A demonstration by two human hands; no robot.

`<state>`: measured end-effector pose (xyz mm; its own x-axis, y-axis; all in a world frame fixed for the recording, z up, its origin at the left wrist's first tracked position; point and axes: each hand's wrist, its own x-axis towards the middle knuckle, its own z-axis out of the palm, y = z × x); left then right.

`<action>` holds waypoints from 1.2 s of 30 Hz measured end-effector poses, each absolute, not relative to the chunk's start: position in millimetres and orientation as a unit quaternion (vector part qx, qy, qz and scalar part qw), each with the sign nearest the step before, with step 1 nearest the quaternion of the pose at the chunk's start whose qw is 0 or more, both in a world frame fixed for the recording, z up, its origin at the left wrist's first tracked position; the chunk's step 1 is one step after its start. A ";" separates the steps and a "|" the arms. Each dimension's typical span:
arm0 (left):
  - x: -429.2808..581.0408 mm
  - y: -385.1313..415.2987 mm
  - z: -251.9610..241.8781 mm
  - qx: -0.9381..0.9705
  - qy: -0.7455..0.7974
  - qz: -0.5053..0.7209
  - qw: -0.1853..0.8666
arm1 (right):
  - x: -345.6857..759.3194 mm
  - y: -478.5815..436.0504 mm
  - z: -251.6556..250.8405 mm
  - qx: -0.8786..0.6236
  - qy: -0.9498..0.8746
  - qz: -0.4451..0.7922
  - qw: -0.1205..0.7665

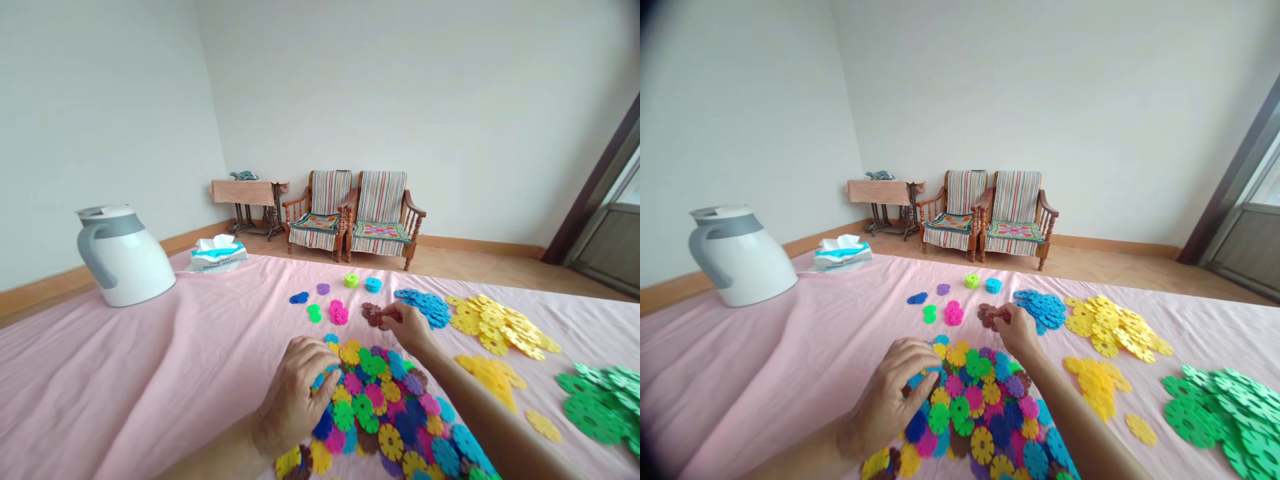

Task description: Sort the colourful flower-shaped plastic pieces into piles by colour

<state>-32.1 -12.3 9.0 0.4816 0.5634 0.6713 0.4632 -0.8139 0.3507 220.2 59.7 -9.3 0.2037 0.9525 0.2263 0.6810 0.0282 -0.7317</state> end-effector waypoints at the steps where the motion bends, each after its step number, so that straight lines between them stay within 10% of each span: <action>1: -32.3 -12.2 8.8 0.858 0.300 0.412 0.062 | 222.2 60.4 -11.3 -0.678 -0.601 0.171 0.387; 36: -33.6 -6.6 4.1 0.859 0.337 0.381 0.057 | 237.2 -44.0 12.9 -0.599 -0.739 0.209 0.229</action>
